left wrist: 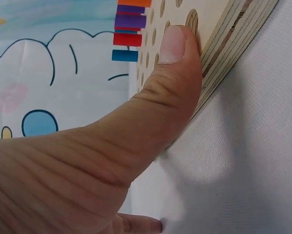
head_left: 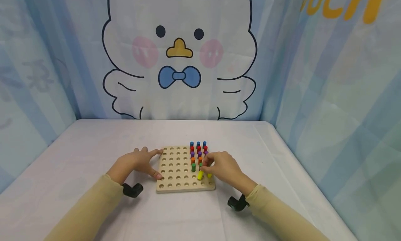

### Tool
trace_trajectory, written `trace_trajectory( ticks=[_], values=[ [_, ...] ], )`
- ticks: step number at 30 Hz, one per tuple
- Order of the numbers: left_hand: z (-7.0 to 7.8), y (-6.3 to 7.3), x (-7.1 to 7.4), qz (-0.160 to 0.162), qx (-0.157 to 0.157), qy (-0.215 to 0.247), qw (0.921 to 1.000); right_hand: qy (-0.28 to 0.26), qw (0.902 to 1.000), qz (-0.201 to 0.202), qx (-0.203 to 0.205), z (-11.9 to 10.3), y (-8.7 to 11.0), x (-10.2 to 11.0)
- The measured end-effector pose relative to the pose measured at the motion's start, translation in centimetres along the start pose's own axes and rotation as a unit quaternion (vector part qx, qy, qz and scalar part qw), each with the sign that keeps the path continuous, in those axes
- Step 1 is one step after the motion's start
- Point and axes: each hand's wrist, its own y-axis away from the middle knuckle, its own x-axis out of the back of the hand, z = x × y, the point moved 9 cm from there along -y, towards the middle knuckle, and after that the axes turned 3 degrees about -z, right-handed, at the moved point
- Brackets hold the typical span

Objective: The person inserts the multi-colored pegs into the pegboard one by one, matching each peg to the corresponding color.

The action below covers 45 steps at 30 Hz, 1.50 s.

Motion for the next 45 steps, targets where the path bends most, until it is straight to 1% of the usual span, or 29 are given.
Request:
trace_trajectory(
  ticks=[5,16,23,26,32,35,40,45],
  values=[
    [0.0,-0.1,0.0,0.0,0.0,0.004,1.0,0.023,0.9997,0.008,0.004,0.1,0.1,0.2],
    [-0.1,-0.1,-0.1,-0.001,0.001,0.004,1.0,0.055,0.9983,-0.007,0.018,-0.8,0.7,-0.4],
    [-0.3,-0.3,-0.3,0.0,-0.001,0.004,1.0,0.07,0.997,0.021,0.027,-0.8,0.7,0.1],
    [-0.3,-0.3,-0.3,-0.001,0.0,0.004,1.0,0.069,0.9969,0.032,0.021,-0.4,0.7,0.4],
    [-0.1,-0.2,-0.2,0.0,-0.002,-0.002,1.0,0.08,0.9943,0.068,0.016,0.7,0.5,1.5],
    [-0.1,-0.2,-0.2,-0.001,-0.002,-0.001,1.0,0.079,0.9949,0.062,-0.007,1.8,0.2,1.7],
    [-0.2,-0.3,-0.2,-0.001,-0.004,0.0,1.0,0.076,0.9949,0.022,-0.063,4.0,-0.3,1.7],
    [-0.1,-0.1,-0.1,0.0,-0.005,0.001,1.0,0.102,0.9898,-0.013,-0.1,6.1,-0.5,1.7]
  ],
)
